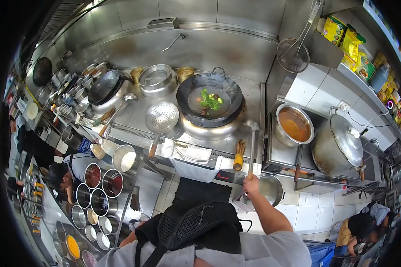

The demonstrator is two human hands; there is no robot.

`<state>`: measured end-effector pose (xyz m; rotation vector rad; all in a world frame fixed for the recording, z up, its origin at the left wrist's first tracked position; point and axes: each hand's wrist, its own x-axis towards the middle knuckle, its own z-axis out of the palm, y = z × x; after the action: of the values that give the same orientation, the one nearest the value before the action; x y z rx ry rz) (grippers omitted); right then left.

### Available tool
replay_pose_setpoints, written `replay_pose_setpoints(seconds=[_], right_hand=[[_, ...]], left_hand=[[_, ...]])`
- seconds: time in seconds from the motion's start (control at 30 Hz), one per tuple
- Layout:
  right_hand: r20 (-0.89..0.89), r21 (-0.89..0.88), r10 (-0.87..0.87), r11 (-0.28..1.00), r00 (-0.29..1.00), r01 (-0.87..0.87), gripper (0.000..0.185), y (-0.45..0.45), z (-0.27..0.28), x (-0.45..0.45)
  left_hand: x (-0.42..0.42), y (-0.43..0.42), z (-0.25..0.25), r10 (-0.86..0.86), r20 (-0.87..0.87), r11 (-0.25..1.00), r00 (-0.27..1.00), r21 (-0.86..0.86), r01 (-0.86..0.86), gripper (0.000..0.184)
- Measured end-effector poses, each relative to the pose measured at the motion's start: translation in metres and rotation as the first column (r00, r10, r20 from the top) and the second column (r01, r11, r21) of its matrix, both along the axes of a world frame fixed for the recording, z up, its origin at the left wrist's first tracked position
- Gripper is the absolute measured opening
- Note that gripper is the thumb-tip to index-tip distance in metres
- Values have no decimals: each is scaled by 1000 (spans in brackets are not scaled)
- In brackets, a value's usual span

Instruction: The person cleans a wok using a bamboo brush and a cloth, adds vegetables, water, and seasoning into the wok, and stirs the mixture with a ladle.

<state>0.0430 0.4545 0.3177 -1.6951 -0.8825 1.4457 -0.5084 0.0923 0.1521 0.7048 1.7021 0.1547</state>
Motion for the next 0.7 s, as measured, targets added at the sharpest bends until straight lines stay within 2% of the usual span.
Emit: replay_pose_setpoints(seconds=[0.03,0.07,0.1,0.13,0.17,0.2,0.23,0.27,0.33,0.37,0.43,0.47,0.53,0.57,0.63,0.7], right_hand=[[10,35,12,999,1000,-12,20,-6,16,0],[-67,69,38,997,997,-33,22,-13,25,4],[-141,108,68,993,988,-53,23,-16,30,9],[-137,110,65,993,988,-50,23,-12,30,15],[-32,187,180,967,983,-171,28,-5,28,22],[77,246,283,924,956,-293,34,-3,27,24],[254,183,254,935,933,-305,42,3,47,21],[376,220,230,919,898,-328,51,7,74,10],[441,173,288,902,850,-396,72,13,136,-15],[626,154,304,855,718,-496,79,21,149,-18],[825,-6,384,739,414,-674,82,43,164,-22],[826,-9,383,744,415,-669,82,52,163,-29],[862,-163,440,710,250,-685,83,71,148,-47],[861,-168,444,711,249,-683,83,78,148,-63],[888,-330,453,744,76,-582,83,97,148,-95],[911,-272,399,772,105,-575,82,126,128,-109]], left_hand=[[-6,-8,-1,-63,-1,988,998,142,62,34],[-7,0,16,-89,-67,989,994,111,96,32],[0,17,40,-93,-63,989,994,113,100,32],[9,36,67,102,-25,993,994,55,-101,32],[19,53,84,296,-1,955,955,-13,-296,31],[25,66,91,262,-34,963,964,69,-260,30],[28,74,94,257,-35,965,966,65,-254,30],[30,84,95,248,23,965,969,84,-249,30],[26,102,91,237,84,964,968,103,-245,31],[23,108,87,269,122,950,955,128,-284,33],[10,114,85,290,160,937,944,152,-313,34],[3,115,85,278,154,940,948,160,-301,34],[-14,111,72,291,184,943,939,109,-313,34],[-22,106,71,289,185,945,939,103,-311,34],[-37,101,69,267,107,953,958,118,-279,32],[-59,85,30,276,91,952,957,110,-285,32]])
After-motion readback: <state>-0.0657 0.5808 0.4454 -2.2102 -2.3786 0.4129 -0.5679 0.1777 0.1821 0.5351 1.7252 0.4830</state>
